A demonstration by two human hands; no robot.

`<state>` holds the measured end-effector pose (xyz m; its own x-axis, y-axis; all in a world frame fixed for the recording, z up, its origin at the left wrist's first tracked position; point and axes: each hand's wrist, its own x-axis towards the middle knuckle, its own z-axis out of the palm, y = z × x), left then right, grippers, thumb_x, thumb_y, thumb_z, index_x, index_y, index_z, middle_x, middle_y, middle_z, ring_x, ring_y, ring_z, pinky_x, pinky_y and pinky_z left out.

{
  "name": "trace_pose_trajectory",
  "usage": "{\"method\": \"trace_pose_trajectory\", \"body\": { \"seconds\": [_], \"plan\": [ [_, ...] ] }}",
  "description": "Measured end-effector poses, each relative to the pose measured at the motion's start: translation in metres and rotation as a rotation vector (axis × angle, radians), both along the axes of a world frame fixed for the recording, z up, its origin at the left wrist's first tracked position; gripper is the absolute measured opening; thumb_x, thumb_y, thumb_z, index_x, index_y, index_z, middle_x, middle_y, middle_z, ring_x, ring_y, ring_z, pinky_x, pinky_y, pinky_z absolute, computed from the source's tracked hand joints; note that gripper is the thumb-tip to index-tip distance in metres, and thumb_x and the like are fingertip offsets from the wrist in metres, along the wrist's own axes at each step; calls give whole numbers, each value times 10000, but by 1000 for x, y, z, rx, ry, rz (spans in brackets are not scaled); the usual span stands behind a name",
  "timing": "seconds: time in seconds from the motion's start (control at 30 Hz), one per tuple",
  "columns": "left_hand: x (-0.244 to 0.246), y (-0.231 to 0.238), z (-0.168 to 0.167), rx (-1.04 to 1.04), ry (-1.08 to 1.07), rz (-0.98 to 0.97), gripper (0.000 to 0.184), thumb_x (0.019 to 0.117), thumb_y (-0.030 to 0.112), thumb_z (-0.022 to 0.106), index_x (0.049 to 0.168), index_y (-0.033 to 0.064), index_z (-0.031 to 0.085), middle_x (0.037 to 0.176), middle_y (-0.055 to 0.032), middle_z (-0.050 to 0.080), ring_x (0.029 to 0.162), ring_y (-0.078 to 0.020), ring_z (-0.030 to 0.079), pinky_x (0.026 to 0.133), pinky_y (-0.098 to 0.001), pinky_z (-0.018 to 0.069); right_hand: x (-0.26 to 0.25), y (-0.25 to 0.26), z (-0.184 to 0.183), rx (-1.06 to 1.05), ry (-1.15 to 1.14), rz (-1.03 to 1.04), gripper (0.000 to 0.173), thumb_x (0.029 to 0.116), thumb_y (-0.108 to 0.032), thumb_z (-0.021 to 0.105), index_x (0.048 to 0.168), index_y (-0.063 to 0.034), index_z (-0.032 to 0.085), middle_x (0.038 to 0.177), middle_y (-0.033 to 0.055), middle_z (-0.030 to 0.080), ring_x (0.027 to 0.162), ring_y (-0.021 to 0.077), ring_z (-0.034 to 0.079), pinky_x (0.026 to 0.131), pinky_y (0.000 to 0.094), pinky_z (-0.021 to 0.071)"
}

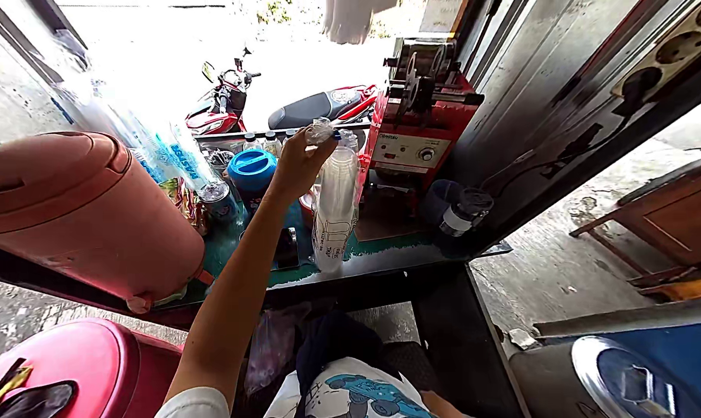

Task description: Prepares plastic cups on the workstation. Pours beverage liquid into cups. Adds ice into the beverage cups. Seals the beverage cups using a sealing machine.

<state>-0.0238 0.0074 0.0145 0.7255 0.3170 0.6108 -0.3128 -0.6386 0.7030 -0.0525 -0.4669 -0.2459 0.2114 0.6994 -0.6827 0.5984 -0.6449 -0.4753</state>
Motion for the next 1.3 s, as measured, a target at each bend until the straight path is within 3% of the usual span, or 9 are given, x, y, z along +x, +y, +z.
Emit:
{"method": "trace_pose_trajectory", "body": {
  "seconds": [0.07,0.23,0.37,0.5,0.6,0.77,1.07,1.2,1.3],
  "plan": [
    [-2,0,4,68,1,64,215,1002,118,613,1142,-20,700,1154,-140,672,1081,-138,654,947,-313,545,37,41,-24,-161,-83,-259,395,990,-268,626,1197,62,687,1198,306,677,1150,475,643,992,669,475],
    [0,-3,14,150,36,185,184,1017,90,573,1117,-30,670,1080,-151,687,1010,-188,673,931,-386,544,115,170,145,1018,-322,-503,469,1024,-373,572,1358,-49,631,1089,70,745,858,149,727,751,378,630],
    [5,-10,16,164,14,242,190,1021,96,545,1114,-19,663,991,-126,704,904,-172,690,852,-376,570,142,259,256,1402,-570,-333,465,970,-348,683,1349,-80,642,1068,88,702,672,100,614,579,290,531],
    [9,-10,19,301,-56,284,163,992,56,571,1054,-17,703,956,-122,718,843,-166,702,794,-341,588,162,318,287,1451,-584,-40,225,968,-226,718,1107,-51,701,892,68,709,626,123,627,561,289,549],
    [5,2,22,455,-51,328,173,1025,125,587,996,-2,702,913,-112,703,809,-167,687,773,-316,572,181,329,289,1297,-625,96,159,958,-138,683,1084,-41,695,825,104,691,682,216,665,614,426,559],
    [-7,13,19,627,-9,338,186,1034,158,598,995,6,698,916,-114,694,856,-198,685,808,-324,564,227,324,305,1302,-585,345,146,986,-210,594,1031,-129,707,807,-35,659,629,55,590,565,270,515],
    [-10,1,12,575,-110,405,160,1020,100,606,991,-15,714,897,-118,686,817,-148,663,765,-245,550,245,320,297,1366,54,117,22,947,-152,694,956,-132,692,786,-76,663,591,6,583,513,153,497],
    [-8,3,42,564,33,287,191,1033,157,601,1092,8,706,955,-85,696,861,-108,677,810,-238,572,244,330,308,1302,-79,259,151,994,-259,623,1030,-114,636,730,-29,606,529,54,541,437,195,455],
    [-1,6,63,619,100,164,159,1005,161,635,984,29,722,860,-48,672,770,-79,635,729,-215,539,234,338,325,1253,-225,349,177,984,-327,637,963,-154,665,701,-72,595,550,25,530,479,204,444]
  ]
}}
